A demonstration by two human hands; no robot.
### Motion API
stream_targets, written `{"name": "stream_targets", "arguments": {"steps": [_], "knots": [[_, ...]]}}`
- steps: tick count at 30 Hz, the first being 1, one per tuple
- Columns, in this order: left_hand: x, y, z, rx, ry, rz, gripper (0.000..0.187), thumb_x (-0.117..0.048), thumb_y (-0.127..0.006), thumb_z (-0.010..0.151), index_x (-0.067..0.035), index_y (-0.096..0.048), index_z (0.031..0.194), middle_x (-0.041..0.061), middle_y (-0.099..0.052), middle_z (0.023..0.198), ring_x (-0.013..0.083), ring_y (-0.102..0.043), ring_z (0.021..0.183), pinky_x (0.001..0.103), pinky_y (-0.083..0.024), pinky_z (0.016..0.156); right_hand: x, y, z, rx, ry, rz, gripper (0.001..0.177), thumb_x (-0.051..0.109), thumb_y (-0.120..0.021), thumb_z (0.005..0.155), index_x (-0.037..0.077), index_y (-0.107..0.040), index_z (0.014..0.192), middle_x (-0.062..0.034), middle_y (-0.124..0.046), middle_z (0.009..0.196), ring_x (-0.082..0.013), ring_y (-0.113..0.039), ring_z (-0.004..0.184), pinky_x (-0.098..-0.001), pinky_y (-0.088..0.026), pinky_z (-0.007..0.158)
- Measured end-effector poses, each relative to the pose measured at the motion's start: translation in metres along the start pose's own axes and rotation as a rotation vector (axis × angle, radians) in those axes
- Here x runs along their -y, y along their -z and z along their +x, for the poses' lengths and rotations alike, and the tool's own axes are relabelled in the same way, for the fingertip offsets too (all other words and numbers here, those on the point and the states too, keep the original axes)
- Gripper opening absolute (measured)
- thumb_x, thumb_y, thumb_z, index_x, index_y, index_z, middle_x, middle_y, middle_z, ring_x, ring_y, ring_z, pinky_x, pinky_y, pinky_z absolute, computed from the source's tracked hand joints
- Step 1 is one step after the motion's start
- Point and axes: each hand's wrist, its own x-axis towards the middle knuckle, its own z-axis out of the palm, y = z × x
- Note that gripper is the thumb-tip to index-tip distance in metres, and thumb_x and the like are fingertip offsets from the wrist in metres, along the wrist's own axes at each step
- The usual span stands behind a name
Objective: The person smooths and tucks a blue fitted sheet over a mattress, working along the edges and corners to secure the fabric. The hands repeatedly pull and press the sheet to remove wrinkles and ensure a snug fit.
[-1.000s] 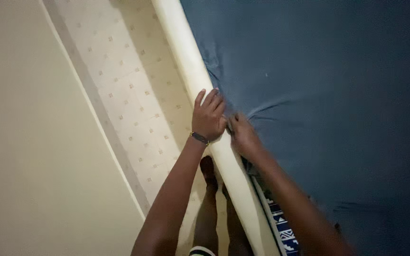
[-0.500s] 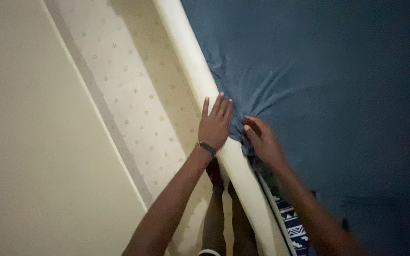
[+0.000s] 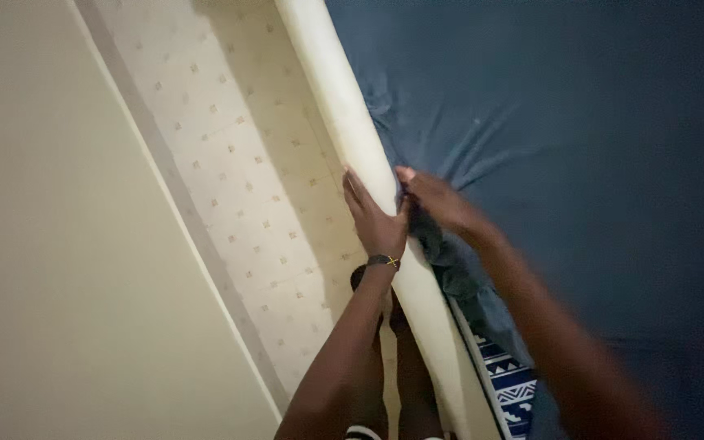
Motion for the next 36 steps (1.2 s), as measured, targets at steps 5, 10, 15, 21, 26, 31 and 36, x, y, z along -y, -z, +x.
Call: {"name": "stream_targets", "arguments": {"steps": [5, 10, 15, 21, 26, 31, 36], "knots": [[0.006, -0.004, -0.008, -0.056, -0.02, -0.017, 0.099, -0.031, -0.071, 0.085, -0.007, -0.015, 0.163, 0.027, -0.025, 0.167, 0.0441, -0.034, 0.151, 0.051, -0.041, 0.117, 0.019, 0.016, 0.007, 0.105, -0.317, -0.023, 0.085, 0.066, -0.015, 0.093, 0.015, -0.037, 0.157, -0.0124, -0.038, 0.163, -0.0326, -0.033, 0.152, -0.0563, -0.024, 0.118], [0.014, -0.007, -0.015, -0.162, -0.109, -0.139, 0.072, -0.04, -0.04, 0.106, -0.003, -0.024, 0.166, 0.027, -0.032, 0.167, 0.0434, -0.035, 0.155, 0.052, -0.035, 0.125, 0.018, 0.016, 0.021, 0.156, -0.183, 0.057, 0.09, 0.068, -0.013, 0.098, 0.003, -0.03, 0.158, -0.0213, -0.033, 0.164, -0.0373, -0.03, 0.153, -0.0484, -0.025, 0.124], [0.012, -0.006, -0.018, -0.177, -0.112, -0.201, 0.067, -0.036, -0.033, 0.107, -0.001, -0.029, 0.164, 0.026, -0.035, 0.167, 0.0444, -0.034, 0.156, 0.052, -0.034, 0.126, 0.009, 0.005, 0.034, 0.151, -0.253, -0.134, 0.098, 0.075, -0.012, 0.092, 0.006, -0.016, 0.162, -0.0208, -0.016, 0.168, -0.0371, -0.019, 0.156, -0.0507, -0.021, 0.124], [0.011, -0.007, -0.012, -0.17, -0.06, -0.219, 0.063, -0.033, -0.034, 0.106, -0.002, -0.031, 0.161, 0.029, -0.035, 0.163, 0.0465, -0.034, 0.153, 0.054, -0.029, 0.124, 0.003, -0.011, 0.069, 0.175, -0.246, 0.133, 0.102, 0.079, -0.011, 0.087, 0.011, -0.008, 0.164, -0.0202, -0.011, 0.17, -0.0379, -0.014, 0.156, -0.0555, -0.02, 0.123], [0.012, -0.012, -0.001, -0.154, 0.072, -0.204, 0.062, -0.042, -0.033, 0.109, -0.006, -0.036, 0.159, 0.028, -0.041, 0.156, 0.045, -0.045, 0.143, 0.056, -0.039, 0.116, -0.013, -0.028, 0.111, 0.042, -0.385, 0.342, 0.097, 0.078, -0.011, 0.088, 0.017, -0.006, 0.164, -0.0214, -0.02, 0.168, -0.0412, -0.026, 0.153, -0.0616, -0.031, 0.119], [0.016, -0.019, 0.047, -0.188, 0.029, 0.088, 0.062, -0.045, -0.028, 0.113, -0.006, -0.034, 0.16, 0.028, -0.04, 0.157, 0.045, -0.043, 0.144, 0.059, -0.036, 0.113, -0.025, -0.032, 0.127, 0.104, -0.219, 0.394, 0.096, 0.076, -0.011, 0.091, 0.012, -0.028, 0.159, -0.0215, -0.042, 0.158, -0.0368, -0.046, 0.143, -0.0517, -0.041, 0.114], [0.013, -0.019, 0.056, -0.216, -0.018, 0.226, 0.059, -0.041, -0.027, 0.113, -0.007, -0.033, 0.161, 0.022, -0.046, 0.155, 0.0383, -0.048, 0.141, 0.056, -0.039, 0.11, -0.028, -0.047, 0.092, -0.039, -0.029, 0.352, 0.086, 0.064, -0.017, 0.103, -0.002, -0.05, 0.149, -0.0279, -0.061, 0.144, -0.0384, -0.062, 0.132, -0.0475, -0.05, 0.109]]}}
